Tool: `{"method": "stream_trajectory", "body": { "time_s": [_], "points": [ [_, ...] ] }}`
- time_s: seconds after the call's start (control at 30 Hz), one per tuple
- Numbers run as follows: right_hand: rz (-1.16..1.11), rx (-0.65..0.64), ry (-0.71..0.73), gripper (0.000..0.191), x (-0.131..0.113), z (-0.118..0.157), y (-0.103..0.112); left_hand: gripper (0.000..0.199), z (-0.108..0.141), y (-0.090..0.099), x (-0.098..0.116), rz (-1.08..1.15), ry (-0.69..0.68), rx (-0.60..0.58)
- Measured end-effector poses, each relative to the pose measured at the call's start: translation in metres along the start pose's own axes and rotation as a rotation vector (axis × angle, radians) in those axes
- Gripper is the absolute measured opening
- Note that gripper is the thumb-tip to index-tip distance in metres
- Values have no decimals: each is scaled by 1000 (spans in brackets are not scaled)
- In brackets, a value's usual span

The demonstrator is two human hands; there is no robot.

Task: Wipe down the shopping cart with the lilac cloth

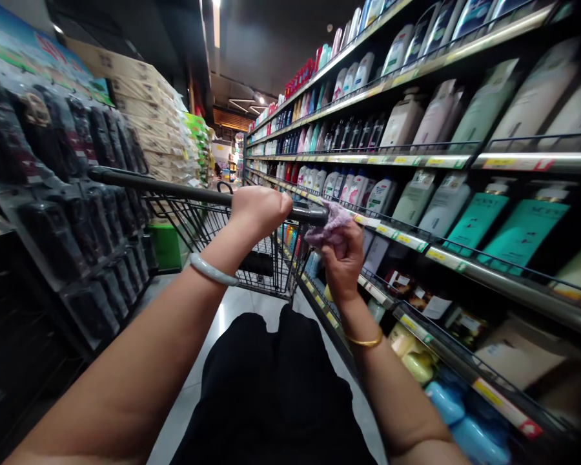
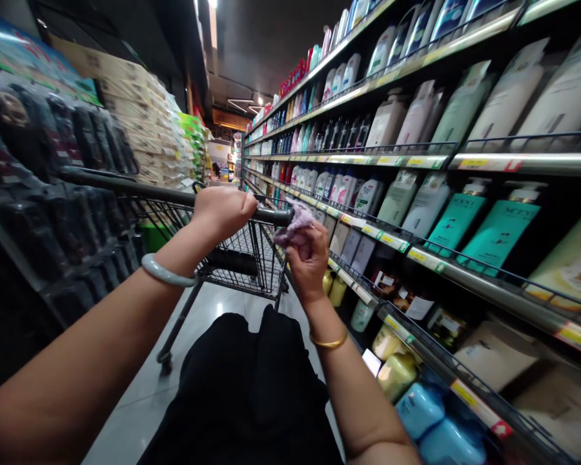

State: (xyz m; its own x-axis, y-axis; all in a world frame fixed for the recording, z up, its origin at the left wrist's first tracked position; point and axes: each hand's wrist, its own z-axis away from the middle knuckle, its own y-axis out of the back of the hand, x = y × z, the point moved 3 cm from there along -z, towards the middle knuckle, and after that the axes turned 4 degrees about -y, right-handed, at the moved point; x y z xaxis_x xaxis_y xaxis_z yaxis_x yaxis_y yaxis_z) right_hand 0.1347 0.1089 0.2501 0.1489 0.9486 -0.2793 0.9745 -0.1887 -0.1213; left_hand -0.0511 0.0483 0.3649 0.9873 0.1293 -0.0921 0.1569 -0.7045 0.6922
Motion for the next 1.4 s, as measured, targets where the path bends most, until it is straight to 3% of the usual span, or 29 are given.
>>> {"method": "stream_trajectory", "body": {
  "time_s": [0.07, 0.13, 0.3, 0.5, 0.67, 0.77, 0.9, 1.0, 1.13, 1.3, 1.4],
  "points": [
    [-38, 118, -198, 22, 16, 17, -6, 65, 0, 0, -1, 0, 1, 2],
    [-65, 165, -277, 23, 17, 21, -12, 63, 0, -1, -1, -14, -10, -11],
    [-91, 157, -141, 27, -5, 2, -14, 65, 1, 2, 0, -62, -8, -31],
    [-137, 141, -276, 24, 6, 15, -13, 71, 0, 4, 5, -101, 24, -60],
    [-155, 114, -130, 24, -13, 8, -12, 73, 5, 0, 0, -94, 13, -23],
    [-194, 124, -191, 22, 4, 11, -17, 73, 9, 3, -1, -70, -53, 19],
    [-251, 144, -393, 24, 32, 23, -20, 66, 13, 18, 16, -23, -130, 114],
    [-206, 131, -336, 24, 24, 16, -18, 58, 14, 23, 44, 66, -162, 130],
    [-127, 142, -273, 24, 18, 12, -24, 54, 12, 9, 76, 84, -219, 113],
    [-18, 193, -344, 22, 47, 46, -37, 50, 8, -8, 79, 12, -152, 180],
    [-47, 205, -357, 22, 44, 52, -34, 49, 8, -11, 76, -23, -137, 215]
  ]
}}
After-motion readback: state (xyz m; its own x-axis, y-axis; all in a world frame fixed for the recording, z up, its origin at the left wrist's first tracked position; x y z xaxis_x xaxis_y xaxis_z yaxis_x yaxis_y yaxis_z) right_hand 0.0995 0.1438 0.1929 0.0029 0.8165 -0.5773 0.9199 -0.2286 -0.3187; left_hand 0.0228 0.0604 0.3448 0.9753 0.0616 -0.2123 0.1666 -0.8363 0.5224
